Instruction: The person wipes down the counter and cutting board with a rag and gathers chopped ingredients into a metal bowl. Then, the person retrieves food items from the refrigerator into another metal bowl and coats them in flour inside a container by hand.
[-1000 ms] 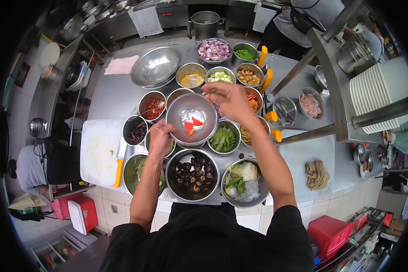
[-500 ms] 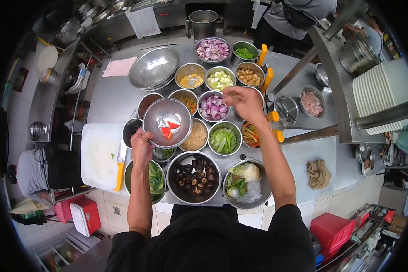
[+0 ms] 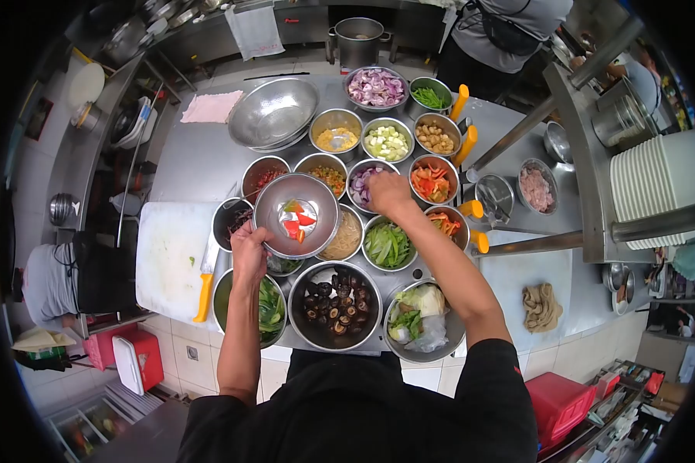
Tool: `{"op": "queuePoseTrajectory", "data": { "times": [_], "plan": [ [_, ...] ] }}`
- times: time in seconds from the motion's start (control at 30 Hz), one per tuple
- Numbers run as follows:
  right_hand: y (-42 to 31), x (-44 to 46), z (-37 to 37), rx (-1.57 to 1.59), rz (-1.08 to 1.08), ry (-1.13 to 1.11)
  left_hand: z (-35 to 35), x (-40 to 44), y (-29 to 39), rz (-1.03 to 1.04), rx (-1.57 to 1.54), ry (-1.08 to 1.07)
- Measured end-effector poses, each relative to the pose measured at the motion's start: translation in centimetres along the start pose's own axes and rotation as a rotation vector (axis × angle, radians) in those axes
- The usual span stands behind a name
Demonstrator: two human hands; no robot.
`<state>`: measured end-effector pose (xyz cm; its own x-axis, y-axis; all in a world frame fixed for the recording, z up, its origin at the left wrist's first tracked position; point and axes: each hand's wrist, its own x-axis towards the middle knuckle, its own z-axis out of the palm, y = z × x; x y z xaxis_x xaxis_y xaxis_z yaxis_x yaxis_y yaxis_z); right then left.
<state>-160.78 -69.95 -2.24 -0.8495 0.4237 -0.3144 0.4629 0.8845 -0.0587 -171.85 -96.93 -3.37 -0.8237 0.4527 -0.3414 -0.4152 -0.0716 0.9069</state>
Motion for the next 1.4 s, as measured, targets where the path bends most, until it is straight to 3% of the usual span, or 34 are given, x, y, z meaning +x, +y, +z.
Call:
{"op": "queuePoseTrajectory", "data": {
  "times": [0.7, 0.9, 0.93, 1.03, 1.17, 1.4],
  "plan": [
    [2.5, 1.2, 3.1, 0.426, -0.203, 0.296, 2.3, 0.8, 0.5, -0.024, -0.036, -0.05],
    [2.8, -0.3, 0.3, 0.733, -0.061, 0.298, 3.0, 1.5, 0.1, -0.019, -0.029, -0.042],
    [2.9, -0.4, -0.2, 0.763, -0.009, 0.218, 3.1, 1.6, 0.0, -0.021, -0.028, -0.054],
    [3.6, 0.7, 1.7, 0.62, -0.147, 0.339, 3.3, 1.9, -0.4, -0.021, -0.019, -0.069],
    [2.2, 1.0, 4.0, 0.433, -0.168, 0.389, 3.3, 2.1, -0.4, -0.019, -0.013, -0.052],
    [1.9, 0.9, 3.7, 0.508, -0.208, 0.367, 3.3, 2.0, -0.2, -0.035, 0.017, -0.045]
  ]
}}
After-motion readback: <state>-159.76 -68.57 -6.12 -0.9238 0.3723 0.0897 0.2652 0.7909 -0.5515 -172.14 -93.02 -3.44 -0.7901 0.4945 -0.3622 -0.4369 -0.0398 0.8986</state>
